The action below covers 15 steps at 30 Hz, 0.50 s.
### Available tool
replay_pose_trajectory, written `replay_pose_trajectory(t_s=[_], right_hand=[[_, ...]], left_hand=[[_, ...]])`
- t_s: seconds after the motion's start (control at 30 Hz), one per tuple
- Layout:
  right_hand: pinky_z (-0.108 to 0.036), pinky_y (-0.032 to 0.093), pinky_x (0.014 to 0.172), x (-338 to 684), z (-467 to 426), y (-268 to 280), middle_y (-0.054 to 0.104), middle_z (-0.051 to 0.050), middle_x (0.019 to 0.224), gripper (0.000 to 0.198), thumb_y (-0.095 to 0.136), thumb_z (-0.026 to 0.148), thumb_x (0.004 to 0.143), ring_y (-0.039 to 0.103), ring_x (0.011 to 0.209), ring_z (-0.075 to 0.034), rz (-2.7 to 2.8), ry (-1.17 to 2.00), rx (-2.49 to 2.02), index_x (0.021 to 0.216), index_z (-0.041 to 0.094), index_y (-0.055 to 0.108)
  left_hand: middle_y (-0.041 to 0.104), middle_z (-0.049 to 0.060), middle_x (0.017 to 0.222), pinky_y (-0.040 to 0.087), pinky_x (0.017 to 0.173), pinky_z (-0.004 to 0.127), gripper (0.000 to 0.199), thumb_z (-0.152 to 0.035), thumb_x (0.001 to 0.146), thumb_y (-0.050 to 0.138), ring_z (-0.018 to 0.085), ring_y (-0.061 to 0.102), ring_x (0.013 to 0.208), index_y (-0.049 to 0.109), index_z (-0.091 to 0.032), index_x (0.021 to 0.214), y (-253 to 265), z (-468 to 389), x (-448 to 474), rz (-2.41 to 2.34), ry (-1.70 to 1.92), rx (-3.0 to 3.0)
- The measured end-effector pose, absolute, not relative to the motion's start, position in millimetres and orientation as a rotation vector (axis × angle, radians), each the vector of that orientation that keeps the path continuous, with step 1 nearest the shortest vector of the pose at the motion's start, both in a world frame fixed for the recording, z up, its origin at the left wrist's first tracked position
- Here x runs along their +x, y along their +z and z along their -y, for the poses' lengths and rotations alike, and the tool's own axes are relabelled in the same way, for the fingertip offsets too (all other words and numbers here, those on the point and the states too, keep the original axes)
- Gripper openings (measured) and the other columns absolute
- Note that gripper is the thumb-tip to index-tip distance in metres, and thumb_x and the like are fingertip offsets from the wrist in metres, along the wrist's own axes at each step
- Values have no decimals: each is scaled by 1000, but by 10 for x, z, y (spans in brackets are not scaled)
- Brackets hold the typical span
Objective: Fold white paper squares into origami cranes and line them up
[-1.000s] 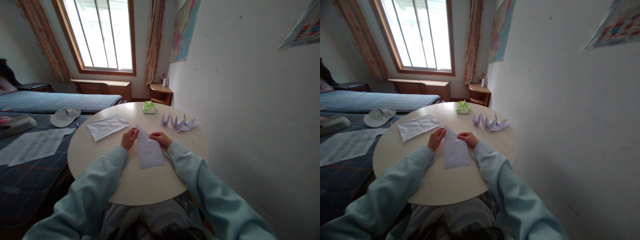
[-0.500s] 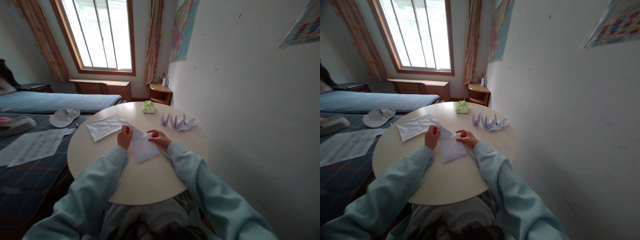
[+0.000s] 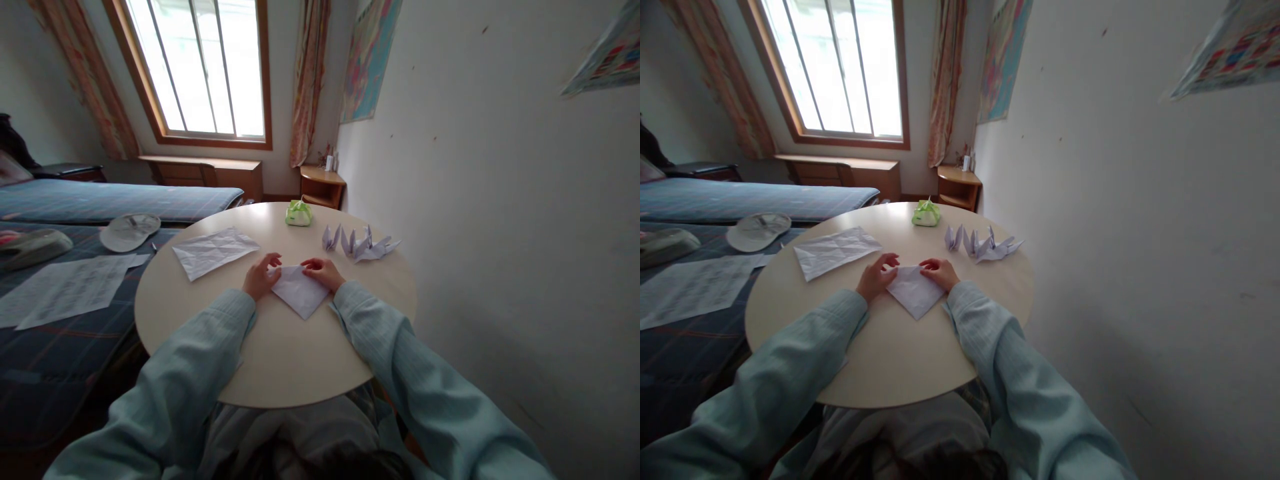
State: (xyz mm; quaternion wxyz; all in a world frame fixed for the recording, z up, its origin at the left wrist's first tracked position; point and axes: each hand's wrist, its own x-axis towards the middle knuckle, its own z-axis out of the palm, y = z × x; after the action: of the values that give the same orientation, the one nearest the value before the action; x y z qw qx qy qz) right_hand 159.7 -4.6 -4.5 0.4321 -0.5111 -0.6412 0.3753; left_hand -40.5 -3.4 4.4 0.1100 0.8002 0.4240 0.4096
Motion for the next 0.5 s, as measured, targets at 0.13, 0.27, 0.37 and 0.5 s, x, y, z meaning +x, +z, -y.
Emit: replay_pose_trajectory(t_s=[0.13, 0.27, 0.37, 0.5], right_hand=[[-21, 41, 58, 1597, 45, -52, 62, -1, 69, 28, 63, 24, 58, 53, 62, -9, 1619, 915, -1269, 84, 16, 63], [-21, 41, 57, 1593, 58, -37, 61, 0, 69, 30, 62, 26, 60, 53, 60, -9, 1586, 913, -1275, 87, 16, 61], [-20, 39, 54, 1585, 67, -16, 59, 0, 68, 34, 63, 28, 58, 52, 58, -8, 1538, 943, -1271, 89, 16, 60], [-20, 37, 51, 1573, 69, -2, 55, 2, 64, 36, 65, 31, 56, 50, 56, -8, 1487, 974, -1256, 88, 16, 58]], left_hand=[[57, 4, 109, 35, 92, 31, 34, -31, 73, 46, 17, 48, 104, 54, -20, 105, 21, 33, -398, -988, 788, 2591], [55, 5, 114, 33, 95, 32, 39, -36, 77, 41, 18, 46, 108, 53, -19, 110, -7, -17, -415, -1023, 674, 2622], [53, 4, 116, 32, 96, 34, 41, -42, 77, 41, 18, 43, 111, 52, -22, 111, -27, -45, -428, -1100, 644, 2636], [51, 4, 119, 32, 95, 36, 38, -42, 76, 44, 20, 42, 112, 53, -25, 109, -40, -55, -443, -1301, 641, 2610]])
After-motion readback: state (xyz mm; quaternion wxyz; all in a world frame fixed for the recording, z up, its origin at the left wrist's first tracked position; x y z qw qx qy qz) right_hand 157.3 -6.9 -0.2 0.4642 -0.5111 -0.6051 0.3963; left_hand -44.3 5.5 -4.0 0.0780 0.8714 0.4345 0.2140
